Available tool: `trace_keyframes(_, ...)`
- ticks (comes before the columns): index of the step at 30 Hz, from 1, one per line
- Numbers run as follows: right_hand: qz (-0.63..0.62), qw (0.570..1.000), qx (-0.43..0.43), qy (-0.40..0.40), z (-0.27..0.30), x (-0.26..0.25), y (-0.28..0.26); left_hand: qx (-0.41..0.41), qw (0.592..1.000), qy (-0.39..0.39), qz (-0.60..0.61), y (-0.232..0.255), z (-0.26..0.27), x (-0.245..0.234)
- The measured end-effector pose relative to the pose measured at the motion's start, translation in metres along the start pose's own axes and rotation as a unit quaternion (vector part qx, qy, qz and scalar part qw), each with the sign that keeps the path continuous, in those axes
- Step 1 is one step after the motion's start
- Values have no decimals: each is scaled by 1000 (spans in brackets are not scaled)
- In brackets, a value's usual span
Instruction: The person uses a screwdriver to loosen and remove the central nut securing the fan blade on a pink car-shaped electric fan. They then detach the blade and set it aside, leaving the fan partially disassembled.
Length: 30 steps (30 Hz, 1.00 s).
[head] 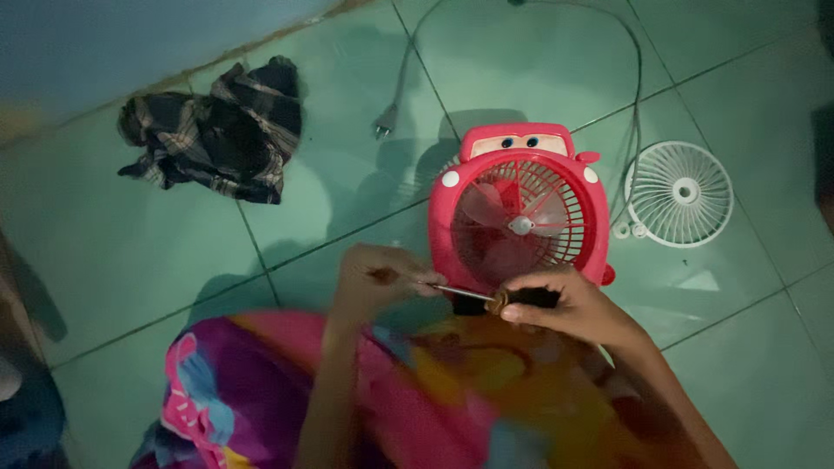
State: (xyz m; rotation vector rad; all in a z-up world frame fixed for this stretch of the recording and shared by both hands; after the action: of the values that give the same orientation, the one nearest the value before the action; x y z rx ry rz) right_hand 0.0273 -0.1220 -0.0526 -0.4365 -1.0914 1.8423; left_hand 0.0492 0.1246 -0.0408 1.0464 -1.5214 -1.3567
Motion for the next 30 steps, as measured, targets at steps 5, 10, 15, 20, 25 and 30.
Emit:
trace_keyframes(5,11,1000,18,5,-9,7,-5,46,996,48,55,-5,5,-8)
trace_keyframes(10,22,1000,-5,1,-8,11,-10,24,999,41,0,-12,7,-11)
trace_keyframes(15,22,1000,-3,-19,-10,15,-6,53,996,44,52,-9,12,-12)
trace_keyframes(20,16,999,-25,-19,-11,16,2,30,998,51,0,-14,16,-11)
trace_keyframes(25,7,1000,-14,-11,-7,12,12,30,992,11,121,-26,10,0)
trace_keyframes(30,11,999,-38,-32,-8,14,11,30,994,20,99,-34,11,8)
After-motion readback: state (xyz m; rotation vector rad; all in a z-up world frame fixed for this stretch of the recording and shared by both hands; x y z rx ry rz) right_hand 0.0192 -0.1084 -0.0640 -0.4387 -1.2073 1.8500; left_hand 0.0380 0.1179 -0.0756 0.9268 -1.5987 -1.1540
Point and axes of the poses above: each hand's wrist, its own z-axis away from the middle knuckle, its own x-axis out of the palm, y = z × x, the point moved 8 cm from there along -z, towards the middle knuckle, and after that the axes turned 13 degrees about -z, right-handed, at the moved point
